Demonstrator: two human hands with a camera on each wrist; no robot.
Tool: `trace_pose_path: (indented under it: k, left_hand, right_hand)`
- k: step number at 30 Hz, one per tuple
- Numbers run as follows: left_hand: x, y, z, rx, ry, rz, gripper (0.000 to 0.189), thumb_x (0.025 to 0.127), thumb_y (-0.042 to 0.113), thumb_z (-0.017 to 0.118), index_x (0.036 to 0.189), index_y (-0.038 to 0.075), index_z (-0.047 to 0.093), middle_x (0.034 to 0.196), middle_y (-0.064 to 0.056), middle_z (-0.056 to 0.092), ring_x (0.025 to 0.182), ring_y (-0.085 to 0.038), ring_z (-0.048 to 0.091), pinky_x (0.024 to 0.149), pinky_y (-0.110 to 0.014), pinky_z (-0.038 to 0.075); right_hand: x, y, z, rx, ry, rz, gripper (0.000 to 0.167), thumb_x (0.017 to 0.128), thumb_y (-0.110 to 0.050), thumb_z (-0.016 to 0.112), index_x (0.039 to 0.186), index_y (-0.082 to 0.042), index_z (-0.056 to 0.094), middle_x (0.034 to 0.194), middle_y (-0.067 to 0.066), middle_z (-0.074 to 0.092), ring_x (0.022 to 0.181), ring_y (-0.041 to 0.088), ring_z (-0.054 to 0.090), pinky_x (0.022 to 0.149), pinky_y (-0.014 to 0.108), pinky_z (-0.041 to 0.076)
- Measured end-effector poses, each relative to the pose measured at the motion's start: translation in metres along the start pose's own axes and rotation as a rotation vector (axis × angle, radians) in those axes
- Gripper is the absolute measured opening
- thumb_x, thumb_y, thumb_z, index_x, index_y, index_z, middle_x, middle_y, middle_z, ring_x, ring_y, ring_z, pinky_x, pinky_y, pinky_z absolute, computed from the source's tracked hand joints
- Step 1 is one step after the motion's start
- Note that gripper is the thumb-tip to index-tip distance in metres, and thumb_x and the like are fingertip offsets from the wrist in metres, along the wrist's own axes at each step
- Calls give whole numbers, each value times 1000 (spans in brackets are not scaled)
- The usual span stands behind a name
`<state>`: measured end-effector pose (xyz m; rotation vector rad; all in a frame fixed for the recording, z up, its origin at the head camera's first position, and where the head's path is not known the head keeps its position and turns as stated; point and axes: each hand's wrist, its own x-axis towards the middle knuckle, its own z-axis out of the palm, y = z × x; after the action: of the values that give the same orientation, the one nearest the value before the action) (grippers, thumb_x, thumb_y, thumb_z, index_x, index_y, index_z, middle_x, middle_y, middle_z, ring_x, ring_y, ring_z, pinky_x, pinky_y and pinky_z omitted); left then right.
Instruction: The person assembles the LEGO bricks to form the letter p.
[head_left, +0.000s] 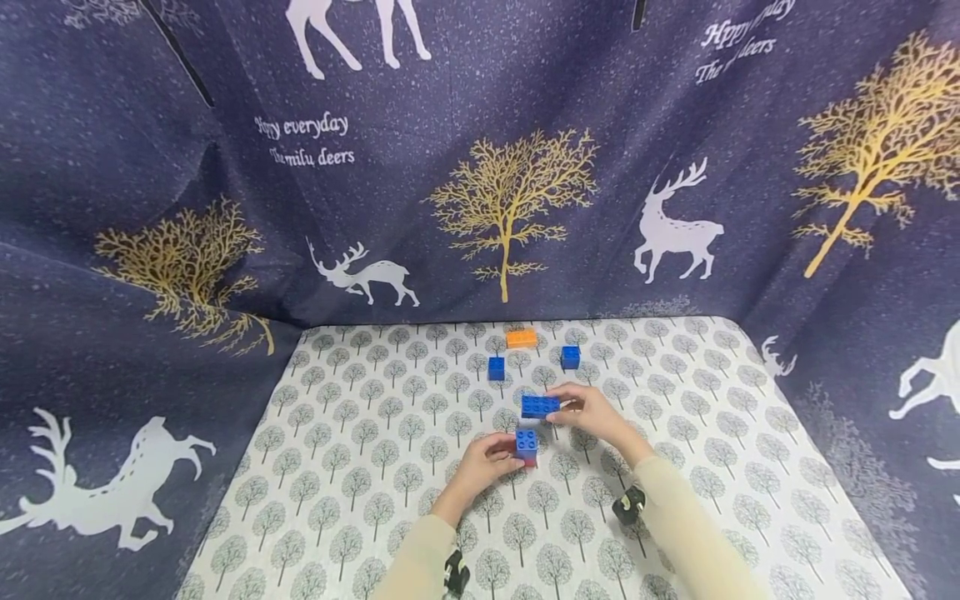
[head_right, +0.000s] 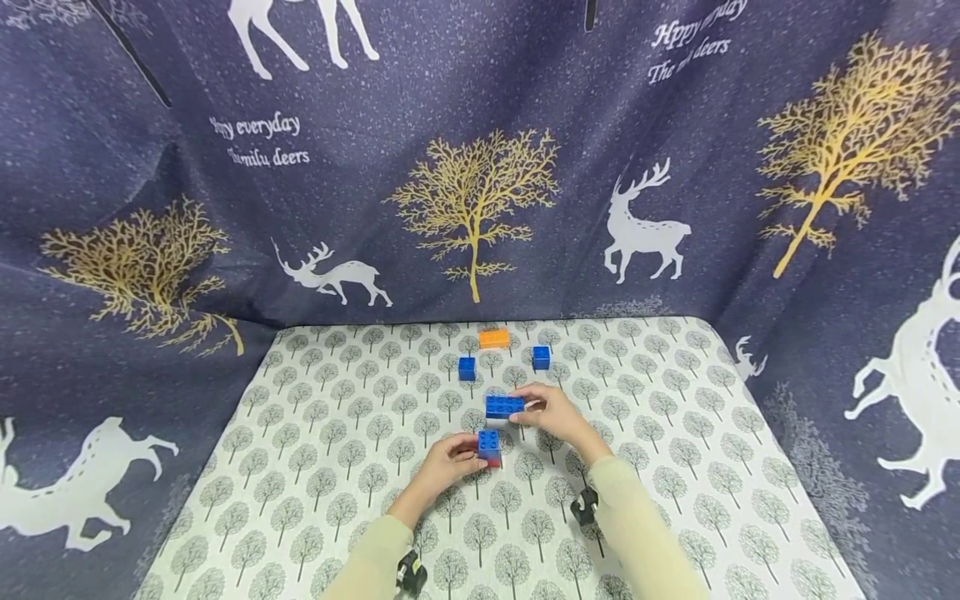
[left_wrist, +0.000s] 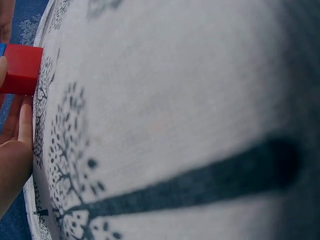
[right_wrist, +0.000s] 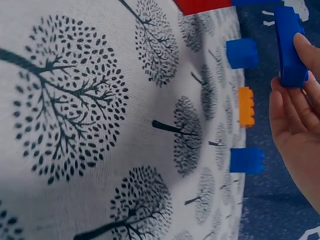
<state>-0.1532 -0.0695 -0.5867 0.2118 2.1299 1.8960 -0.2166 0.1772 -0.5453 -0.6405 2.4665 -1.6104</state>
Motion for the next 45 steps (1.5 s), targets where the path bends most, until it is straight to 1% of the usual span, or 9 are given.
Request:
trace_pose_path:
  k: [5,11,17,23,28,31,34,41,45]
  left_hand:
    - [-5,11,-1,-5,-4,-5,42,81,5,75,121,1,62,117,-15,63,111,-33,60,98,-31,51]
    - [2,-8,-1,16,5,18,42,82,8,75,122,3,62,118,-14,63,111,-31,61,98,-32,51]
    - [4,-15,-2,8,-9,20,43,82,11,76,122,5,62,118,-11,64,112,-28,60,100,-31,50]
    - [5,-17,-2,4,-6,6,43,83,9,75,123,3,61,119,-14,63,113,-31,60,99,-32,50]
    - [5,-17,0,17,7,-17,45,82,10,76,124,4,61,125,-15,59,113,-31,60,96,-27,52]
    - [5,-16,0,19,15,-31,47,81,11,77,125,4,61,129,-17,56,114,-33,59,96,-29,52]
    - [6,-16,0,21,20,-44,48,81,13,78,125,6,61,130,-17,56,115,-32,59,96,-29,52]
    - [-6,14,1,24,8,-27,45,81,6,75,123,0,60,127,-22,56,113,-37,59,95,-30,53]
    - [2,0,0,20,-3,-26,44,82,8,75,123,2,60,122,-17,60,113,-33,60,95,-27,52]
  right_hand:
    - [-13,-23,-2,7,-30,-2,41,83,-8,74,120,5,61,120,22,60,100,36,62,88,36,57]
    - [-26,-58,-4,35,-82,35,41,82,-5,74,119,6,61,118,23,61,92,36,64,78,31,59]
    - [-30,-40,2,30,-92,15,40,82,-6,75,118,5,62,117,23,62,85,33,66,68,28,59]
    - [-29,-23,8,19,-97,-14,38,79,-10,78,115,-5,66,114,15,66,88,28,64,74,27,58]
    - [-30,-25,12,39,-122,-3,38,82,-3,74,118,1,63,118,21,63,93,32,64,78,30,59]
    - [-30,-27,14,58,-139,-25,40,82,4,70,120,8,59,121,27,59,96,38,63,83,39,59]
    - [-30,-28,14,72,-161,-36,42,82,4,69,122,7,59,123,25,58,101,38,61,89,43,56]
    - [-28,-27,13,46,-166,-56,42,82,-3,72,123,-2,62,125,19,58,106,31,60,94,42,54]
    - [-31,-44,14,24,-136,-77,40,82,-3,72,121,4,62,123,22,59,106,35,59,92,45,54]
